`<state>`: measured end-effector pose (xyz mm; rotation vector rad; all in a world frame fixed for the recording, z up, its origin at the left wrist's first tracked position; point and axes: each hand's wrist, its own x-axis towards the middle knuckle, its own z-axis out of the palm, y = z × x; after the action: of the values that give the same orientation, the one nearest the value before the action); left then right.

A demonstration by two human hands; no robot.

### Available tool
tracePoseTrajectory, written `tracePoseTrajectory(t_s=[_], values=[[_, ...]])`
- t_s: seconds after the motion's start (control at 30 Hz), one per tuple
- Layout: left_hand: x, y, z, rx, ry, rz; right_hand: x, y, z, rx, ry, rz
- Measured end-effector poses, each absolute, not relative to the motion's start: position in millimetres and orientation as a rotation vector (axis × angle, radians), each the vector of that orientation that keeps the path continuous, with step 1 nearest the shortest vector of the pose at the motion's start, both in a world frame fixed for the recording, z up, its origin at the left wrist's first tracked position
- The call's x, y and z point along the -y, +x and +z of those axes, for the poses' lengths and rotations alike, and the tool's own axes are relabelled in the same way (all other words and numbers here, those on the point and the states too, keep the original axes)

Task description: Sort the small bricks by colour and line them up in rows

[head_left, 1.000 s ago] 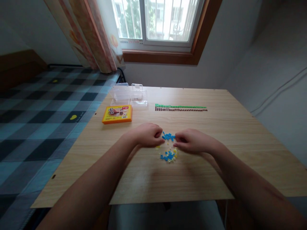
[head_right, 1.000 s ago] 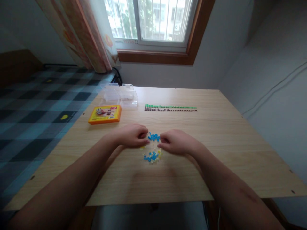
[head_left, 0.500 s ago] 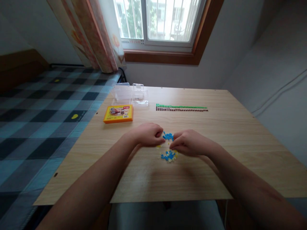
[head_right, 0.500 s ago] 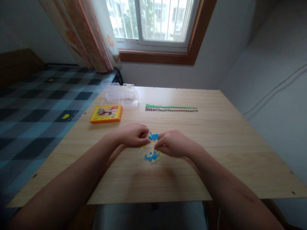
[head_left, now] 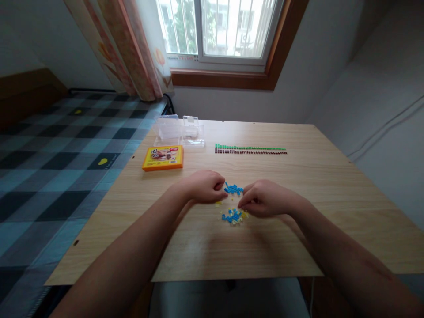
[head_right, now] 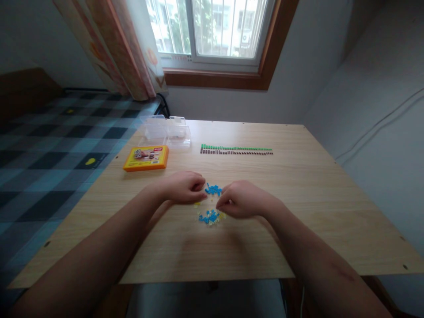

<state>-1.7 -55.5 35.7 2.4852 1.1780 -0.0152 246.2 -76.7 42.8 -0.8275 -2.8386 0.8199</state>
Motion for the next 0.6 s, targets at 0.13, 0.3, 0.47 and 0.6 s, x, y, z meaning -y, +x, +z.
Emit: tracePoseTrajectory(t_s=[0.13,0.3,0.47,0.6], values=[[55.8,-0.5,36.1,-1.18,2.484,-0.017,78.4,244.3,42.7,2.828,-0.732,0.861],[55.4,-0.4,34.6,-1.168,2.508,-0.002,78.0,244.6,39.8,2.846,-0.684,0.856],[55.3,-1.8,34.6,-1.17,2.511,-0.018,75.9,248.3,38.0,2.845,-0.739,0.813],[54.8,-1.9,34.2,-1.171,2.513,-0.022,74.4,251.5,41.1,2.851,-0.777,0.794]])
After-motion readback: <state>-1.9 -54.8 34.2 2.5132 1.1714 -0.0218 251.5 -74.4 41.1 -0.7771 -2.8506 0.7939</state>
